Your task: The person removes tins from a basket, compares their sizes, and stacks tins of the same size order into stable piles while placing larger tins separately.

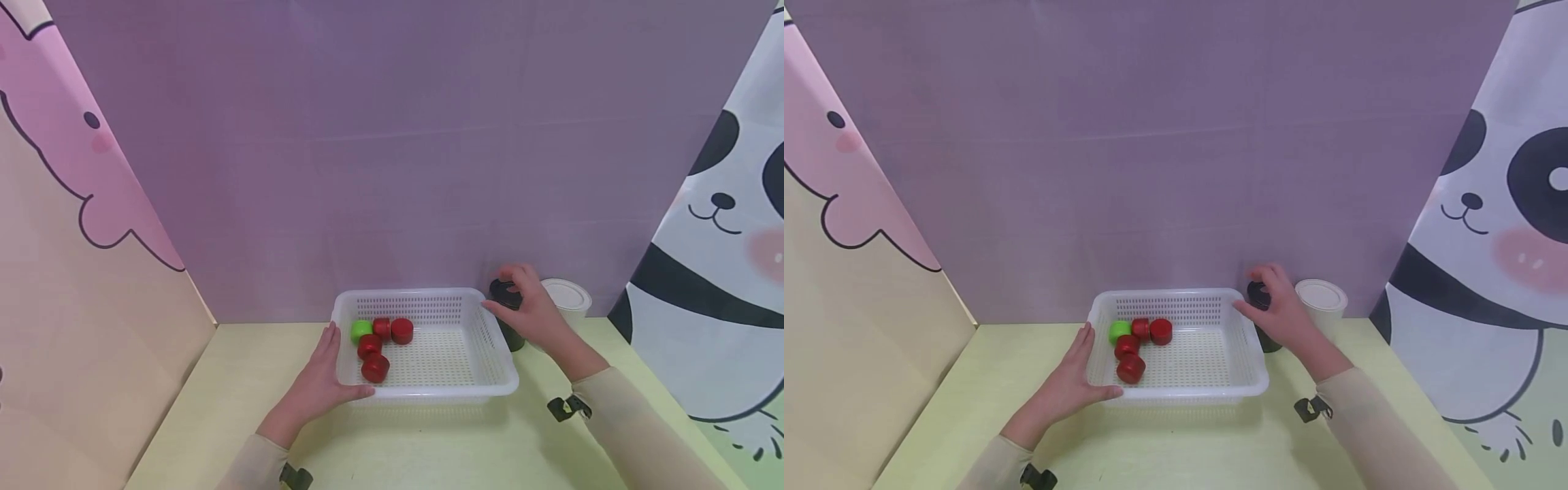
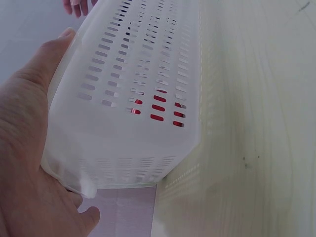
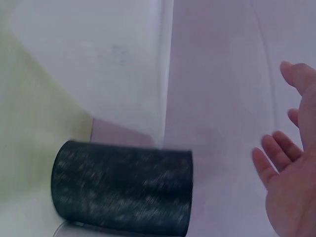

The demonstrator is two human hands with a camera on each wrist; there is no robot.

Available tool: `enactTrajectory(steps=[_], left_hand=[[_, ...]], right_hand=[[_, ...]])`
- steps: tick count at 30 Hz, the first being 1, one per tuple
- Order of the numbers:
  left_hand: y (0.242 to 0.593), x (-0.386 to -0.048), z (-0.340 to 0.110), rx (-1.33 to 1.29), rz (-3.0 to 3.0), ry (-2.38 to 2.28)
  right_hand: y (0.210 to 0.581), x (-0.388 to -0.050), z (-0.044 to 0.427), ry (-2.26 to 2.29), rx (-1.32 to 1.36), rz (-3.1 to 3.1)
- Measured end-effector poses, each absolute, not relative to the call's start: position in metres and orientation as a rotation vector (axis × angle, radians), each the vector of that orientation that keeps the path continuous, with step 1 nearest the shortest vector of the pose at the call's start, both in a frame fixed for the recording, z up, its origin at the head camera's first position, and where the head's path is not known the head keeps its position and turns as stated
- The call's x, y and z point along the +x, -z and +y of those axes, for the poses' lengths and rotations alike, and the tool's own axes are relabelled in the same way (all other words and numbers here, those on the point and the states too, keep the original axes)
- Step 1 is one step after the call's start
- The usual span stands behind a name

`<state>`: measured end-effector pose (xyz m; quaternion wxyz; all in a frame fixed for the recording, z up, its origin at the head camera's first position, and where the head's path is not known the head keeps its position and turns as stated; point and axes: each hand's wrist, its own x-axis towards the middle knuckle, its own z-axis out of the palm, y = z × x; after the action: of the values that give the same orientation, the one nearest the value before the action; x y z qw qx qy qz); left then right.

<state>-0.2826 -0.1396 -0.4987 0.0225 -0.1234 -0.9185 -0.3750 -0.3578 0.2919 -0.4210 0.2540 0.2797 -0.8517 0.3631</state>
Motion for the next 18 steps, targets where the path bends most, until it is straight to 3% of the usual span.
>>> enactTrajectory(steps=[18], left_hand=[[0.502,-0.285,-0.140,-0.385,-2.849,1.140]], right_hand=[[0.408,-0.366,0.216,-1.064,1.143,-2.659]])
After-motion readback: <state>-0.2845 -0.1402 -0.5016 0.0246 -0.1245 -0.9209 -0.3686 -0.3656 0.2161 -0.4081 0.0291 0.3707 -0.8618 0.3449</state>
